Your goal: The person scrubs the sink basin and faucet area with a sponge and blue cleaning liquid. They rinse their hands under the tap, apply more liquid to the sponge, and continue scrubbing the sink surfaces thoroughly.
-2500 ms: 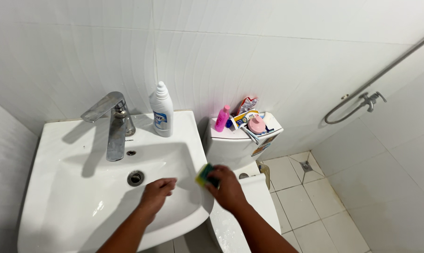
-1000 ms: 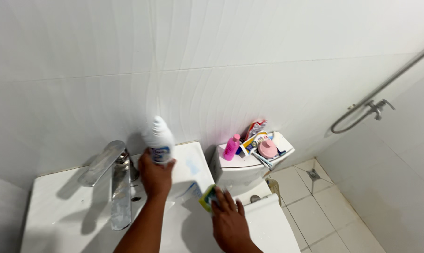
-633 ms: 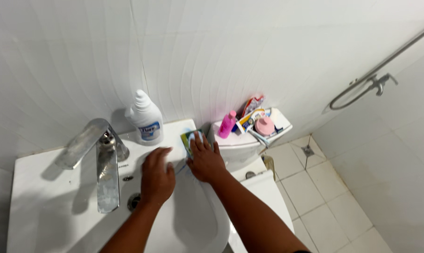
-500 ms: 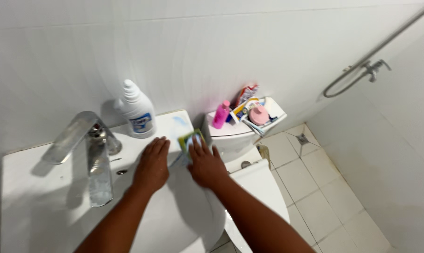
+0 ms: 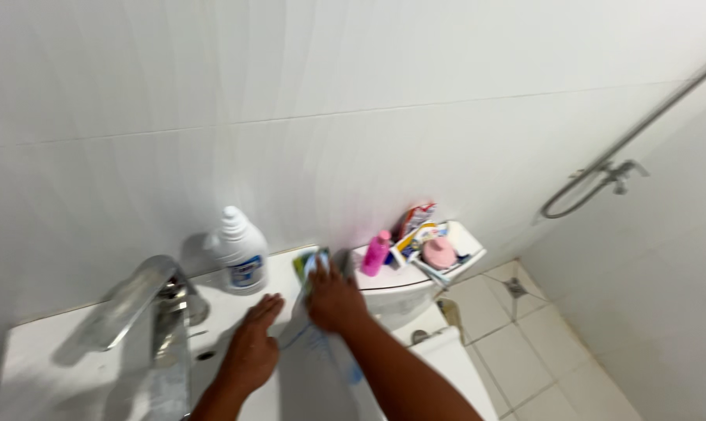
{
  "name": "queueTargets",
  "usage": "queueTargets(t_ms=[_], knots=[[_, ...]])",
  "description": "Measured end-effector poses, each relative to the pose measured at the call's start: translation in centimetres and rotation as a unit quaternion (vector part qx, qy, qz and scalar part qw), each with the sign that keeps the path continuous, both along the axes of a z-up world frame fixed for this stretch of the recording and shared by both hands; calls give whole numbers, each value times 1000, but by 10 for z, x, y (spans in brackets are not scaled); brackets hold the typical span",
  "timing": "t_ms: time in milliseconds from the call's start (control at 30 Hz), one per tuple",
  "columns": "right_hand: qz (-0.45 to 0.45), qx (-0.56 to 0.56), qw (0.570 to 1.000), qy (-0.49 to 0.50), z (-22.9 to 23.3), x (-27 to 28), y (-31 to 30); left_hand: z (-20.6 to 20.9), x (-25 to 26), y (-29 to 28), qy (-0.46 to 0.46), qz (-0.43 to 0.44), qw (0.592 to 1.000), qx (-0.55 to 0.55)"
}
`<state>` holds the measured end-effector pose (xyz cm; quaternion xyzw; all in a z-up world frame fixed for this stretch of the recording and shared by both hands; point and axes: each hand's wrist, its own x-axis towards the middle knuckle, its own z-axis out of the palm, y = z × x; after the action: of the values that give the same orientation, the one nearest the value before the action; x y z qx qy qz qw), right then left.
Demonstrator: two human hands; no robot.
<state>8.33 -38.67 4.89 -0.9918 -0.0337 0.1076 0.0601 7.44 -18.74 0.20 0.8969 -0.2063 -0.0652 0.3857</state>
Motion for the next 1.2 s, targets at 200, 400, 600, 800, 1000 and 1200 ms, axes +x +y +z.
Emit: queueTargets(t_ms=[200, 400, 600, 800, 1000, 1200], knots=[[-22, 65, 997, -42, -19, -2, 2, 16, -1, 1, 37, -18, 998, 37], [-39, 86, 995, 39, -2, -146, -10, 18, -4, 2, 23, -35, 998, 42], [-16, 53, 997, 52, -5, -117, -11, 17, -3, 5, 3, -58, 998, 39], [-3, 43, 999, -28, -10, -24, -6, 14, -5, 3, -31, -77, 994, 78], [-47, 62, 995, 66, 3, -125, -7, 14, -4, 10, -18, -89, 993, 69], [-57, 31, 994, 91, 9, -123, 7, 5, -7, 27, 0, -106, 994, -23]])
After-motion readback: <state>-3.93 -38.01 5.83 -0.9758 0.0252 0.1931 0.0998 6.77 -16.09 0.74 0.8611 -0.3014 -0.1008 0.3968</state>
